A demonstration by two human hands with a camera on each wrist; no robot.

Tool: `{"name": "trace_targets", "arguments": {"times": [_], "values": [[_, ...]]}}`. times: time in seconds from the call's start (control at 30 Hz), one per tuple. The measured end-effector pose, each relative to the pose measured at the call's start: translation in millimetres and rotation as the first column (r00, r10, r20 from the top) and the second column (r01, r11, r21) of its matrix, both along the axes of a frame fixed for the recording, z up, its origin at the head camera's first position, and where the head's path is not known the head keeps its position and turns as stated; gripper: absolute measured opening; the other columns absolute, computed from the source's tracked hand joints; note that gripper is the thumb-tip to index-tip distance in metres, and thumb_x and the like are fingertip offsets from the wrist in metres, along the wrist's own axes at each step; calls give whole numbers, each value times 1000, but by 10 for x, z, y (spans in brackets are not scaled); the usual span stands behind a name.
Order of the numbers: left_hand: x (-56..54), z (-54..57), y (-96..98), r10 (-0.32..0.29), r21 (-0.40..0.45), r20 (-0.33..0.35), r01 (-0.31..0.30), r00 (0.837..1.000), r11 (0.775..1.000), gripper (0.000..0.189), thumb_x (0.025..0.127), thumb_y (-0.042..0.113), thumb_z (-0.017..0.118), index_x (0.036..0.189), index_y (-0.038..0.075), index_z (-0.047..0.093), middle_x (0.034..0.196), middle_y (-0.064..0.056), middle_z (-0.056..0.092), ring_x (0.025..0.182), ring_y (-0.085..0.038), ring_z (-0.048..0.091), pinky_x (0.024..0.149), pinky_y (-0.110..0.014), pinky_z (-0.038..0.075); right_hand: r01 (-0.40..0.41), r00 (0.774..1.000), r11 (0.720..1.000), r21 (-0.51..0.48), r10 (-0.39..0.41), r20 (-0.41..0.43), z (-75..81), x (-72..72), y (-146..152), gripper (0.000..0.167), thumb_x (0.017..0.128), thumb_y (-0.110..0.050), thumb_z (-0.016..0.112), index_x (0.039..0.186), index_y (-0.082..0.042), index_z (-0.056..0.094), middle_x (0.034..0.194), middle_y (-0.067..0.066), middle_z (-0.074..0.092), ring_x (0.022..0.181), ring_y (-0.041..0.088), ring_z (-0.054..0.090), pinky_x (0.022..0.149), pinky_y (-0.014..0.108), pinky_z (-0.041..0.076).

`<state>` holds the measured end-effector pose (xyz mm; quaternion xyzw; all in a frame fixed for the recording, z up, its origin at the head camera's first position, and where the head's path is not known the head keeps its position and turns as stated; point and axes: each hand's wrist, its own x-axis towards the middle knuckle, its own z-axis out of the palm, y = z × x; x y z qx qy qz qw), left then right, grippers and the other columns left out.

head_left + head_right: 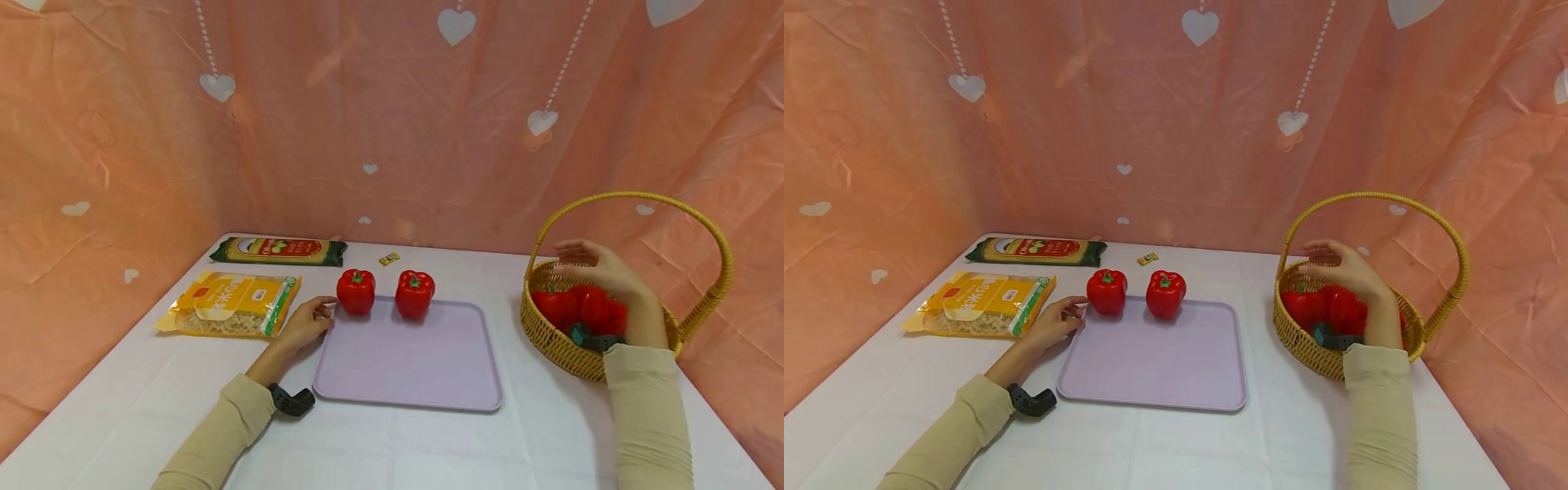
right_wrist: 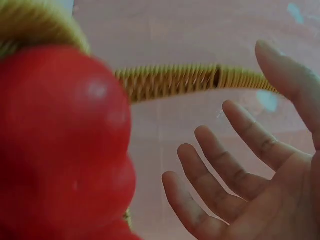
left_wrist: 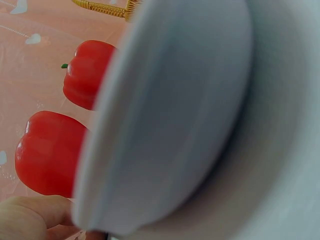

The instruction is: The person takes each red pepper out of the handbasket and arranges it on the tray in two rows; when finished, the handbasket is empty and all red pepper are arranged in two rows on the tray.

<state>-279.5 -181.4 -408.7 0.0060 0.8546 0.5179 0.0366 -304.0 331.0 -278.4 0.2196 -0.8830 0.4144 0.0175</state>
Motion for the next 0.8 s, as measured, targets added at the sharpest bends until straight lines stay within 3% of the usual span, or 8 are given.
{"name": "trace_targets", "arguments": {"times": [0.1, 0.37, 0.57, 0.8], "values": [[-4, -1, 3, 3, -3, -1, -3, 1000, 1000, 48, 85, 2, 57, 132, 2, 47, 99, -13, 53, 79, -20, 47, 65, -24, 44, -3, 1000, 1000, 29, 3, 10, -8, -21, 54, 45, 89, -15, 60, 129, -1, 45, 113, -11, 56, 101, -1, 53, 78, 16, 47], [-9, -5, 5, -3, 4, 4, 3, 1000, 1000, 48, 85, 2, 57, 132, 2, 47, 100, -14, 53, 79, -21, 48, 65, -24, 44, -3, 997, 997, 79, -3, 79, -71, -82, 169, 52, 92, -21, 57, 134, 2, 39, 129, 23, 48, 100, -5, 52, 82, 19, 47], [-19, -15, -5, -1, -1, 4, 1, 1000, 1000, 48, 85, 2, 57, 132, 3, 47, 100, -14, 53, 79, -21, 47, 65, -24, 44, 33, 991, 996, 81, -43, 125, -145, -128, 231, 55, 92, -23, 56, 135, 6, 37, 129, 21, 47, 97, -10, 50, 80, 12, 43], [-18, -22, -5, 2, -8, -3, -2, 1000, 1000, 48, 85, 2, 57, 132, 3, 47, 99, -13, 53, 78, -21, 47, 65, -24, 43, 13, 988, 993, 114, -30, 150, -211, -177, 232, 54, 92, -23, 57, 134, 4, 38, 131, 24, 46, 101, -8, 48, 83, 12, 39]]}}
